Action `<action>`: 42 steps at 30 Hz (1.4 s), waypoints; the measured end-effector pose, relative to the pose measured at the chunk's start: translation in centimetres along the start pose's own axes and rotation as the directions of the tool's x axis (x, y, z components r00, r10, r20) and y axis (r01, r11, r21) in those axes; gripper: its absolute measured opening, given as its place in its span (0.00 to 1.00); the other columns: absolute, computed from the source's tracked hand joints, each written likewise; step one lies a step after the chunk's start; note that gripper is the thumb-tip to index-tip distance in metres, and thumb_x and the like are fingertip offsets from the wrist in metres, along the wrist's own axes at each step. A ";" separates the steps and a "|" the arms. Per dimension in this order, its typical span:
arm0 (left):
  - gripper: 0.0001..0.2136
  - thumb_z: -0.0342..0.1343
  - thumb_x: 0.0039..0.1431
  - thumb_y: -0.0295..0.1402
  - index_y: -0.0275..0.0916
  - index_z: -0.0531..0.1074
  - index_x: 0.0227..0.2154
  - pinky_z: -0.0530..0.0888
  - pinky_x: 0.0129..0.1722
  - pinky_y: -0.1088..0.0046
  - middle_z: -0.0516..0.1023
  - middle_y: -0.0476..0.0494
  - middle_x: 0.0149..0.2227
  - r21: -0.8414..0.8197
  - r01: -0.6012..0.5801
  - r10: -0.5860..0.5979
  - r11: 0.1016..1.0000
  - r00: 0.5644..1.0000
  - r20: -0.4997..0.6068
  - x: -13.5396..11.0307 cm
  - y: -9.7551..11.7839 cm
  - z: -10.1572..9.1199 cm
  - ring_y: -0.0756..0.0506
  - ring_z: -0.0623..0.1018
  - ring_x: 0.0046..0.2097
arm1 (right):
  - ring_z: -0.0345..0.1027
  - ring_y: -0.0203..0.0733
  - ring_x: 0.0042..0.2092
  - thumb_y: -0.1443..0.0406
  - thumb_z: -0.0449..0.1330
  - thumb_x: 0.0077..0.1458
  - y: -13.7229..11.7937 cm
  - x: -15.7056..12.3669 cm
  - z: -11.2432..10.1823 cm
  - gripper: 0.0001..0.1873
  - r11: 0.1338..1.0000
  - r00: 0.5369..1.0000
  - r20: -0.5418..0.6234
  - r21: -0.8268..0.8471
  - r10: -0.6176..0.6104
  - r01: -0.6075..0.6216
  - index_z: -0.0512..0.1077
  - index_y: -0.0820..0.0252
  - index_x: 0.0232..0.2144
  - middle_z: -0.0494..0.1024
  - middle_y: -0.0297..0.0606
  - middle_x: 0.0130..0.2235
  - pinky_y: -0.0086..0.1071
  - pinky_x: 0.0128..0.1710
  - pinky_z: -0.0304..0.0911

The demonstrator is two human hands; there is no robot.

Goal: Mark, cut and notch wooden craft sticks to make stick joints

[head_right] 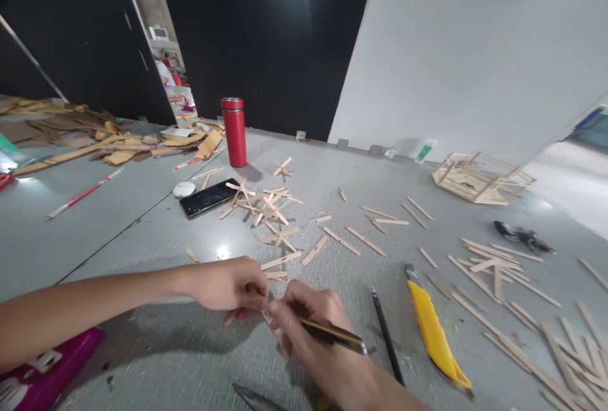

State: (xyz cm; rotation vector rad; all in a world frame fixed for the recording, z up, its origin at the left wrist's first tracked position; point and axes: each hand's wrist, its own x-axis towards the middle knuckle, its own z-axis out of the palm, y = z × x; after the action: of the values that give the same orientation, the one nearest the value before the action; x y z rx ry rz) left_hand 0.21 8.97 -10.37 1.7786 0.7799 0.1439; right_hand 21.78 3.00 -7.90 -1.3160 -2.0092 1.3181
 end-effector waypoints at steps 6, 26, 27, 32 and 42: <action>0.16 0.52 0.63 0.27 0.39 0.65 0.18 0.67 0.21 0.77 0.68 0.53 0.17 0.058 -0.023 0.024 0.998 0.999 -0.021 -0.3 0.0 0.0 0.51 0.72 0.18 | 0.70 0.35 0.24 0.56 0.43 0.75 2.8 0.6 1.8 0.24 0.996 0.998 -0.021 -0.060 -0.060 0.059 0.69 0.56 0.30 0.77 0.33 0.23 0.29 0.27 0.64; 0.16 0.52 0.65 0.26 0.38 0.66 0.20 0.68 0.19 0.81 0.69 0.54 0.17 0.061 -0.020 0.019 0.998 1.000 0.019 0.3 -0.6 -0.2 0.52 0.74 0.17 | 0.60 0.32 0.21 0.56 0.48 0.74 4.9 1.1 2.3 0.21 0.986 0.990 -0.056 -0.116 -0.129 0.122 0.60 0.54 0.26 0.66 0.25 0.21 0.29 0.23 0.55; 0.16 0.52 0.65 0.27 0.38 0.66 0.20 0.67 0.19 0.81 0.69 0.54 0.17 0.056 -0.018 0.017 0.998 1.000 0.021 0.3 -0.6 -0.2 0.52 0.74 0.17 | 0.56 0.33 0.22 0.57 0.48 0.74 5.0 1.1 2.3 0.20 0.982 0.989 -0.056 -0.139 -0.140 0.132 0.58 0.53 0.27 0.64 0.25 0.22 0.30 0.23 0.52; 0.16 0.53 0.68 0.29 0.38 0.67 0.21 0.67 0.20 0.81 0.70 0.54 0.17 0.025 -0.010 0.009 1.000 0.999 0.041 0.4 -0.7 -0.3 0.53 0.73 0.17 | 0.48 0.35 0.26 0.62 0.48 0.73 5.1 1.2 2.3 0.17 0.957 0.979 -0.005 -0.213 -0.202 0.196 0.56 0.54 0.28 0.59 0.26 0.25 0.33 0.26 0.47; 0.16 0.52 0.67 0.27 0.38 0.67 0.21 0.68 0.21 0.80 0.71 0.54 0.18 -0.004 0.017 -0.017 1.000 0.998 0.062 0.5 -0.8 -0.4 0.53 0.74 0.17 | 0.56 0.34 0.24 0.60 0.46 0.74 4.7 1.4 2.1 0.20 0.968 0.986 -0.029 -0.197 -0.166 0.157 0.59 0.54 0.27 0.65 0.27 0.23 0.33 0.28 0.51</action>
State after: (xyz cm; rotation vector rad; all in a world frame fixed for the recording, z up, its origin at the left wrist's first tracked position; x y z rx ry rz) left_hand 0.08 9.67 -11.06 1.7639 0.7495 0.0789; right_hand 21.89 3.77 -13.18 -1.2206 -2.2067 1.0315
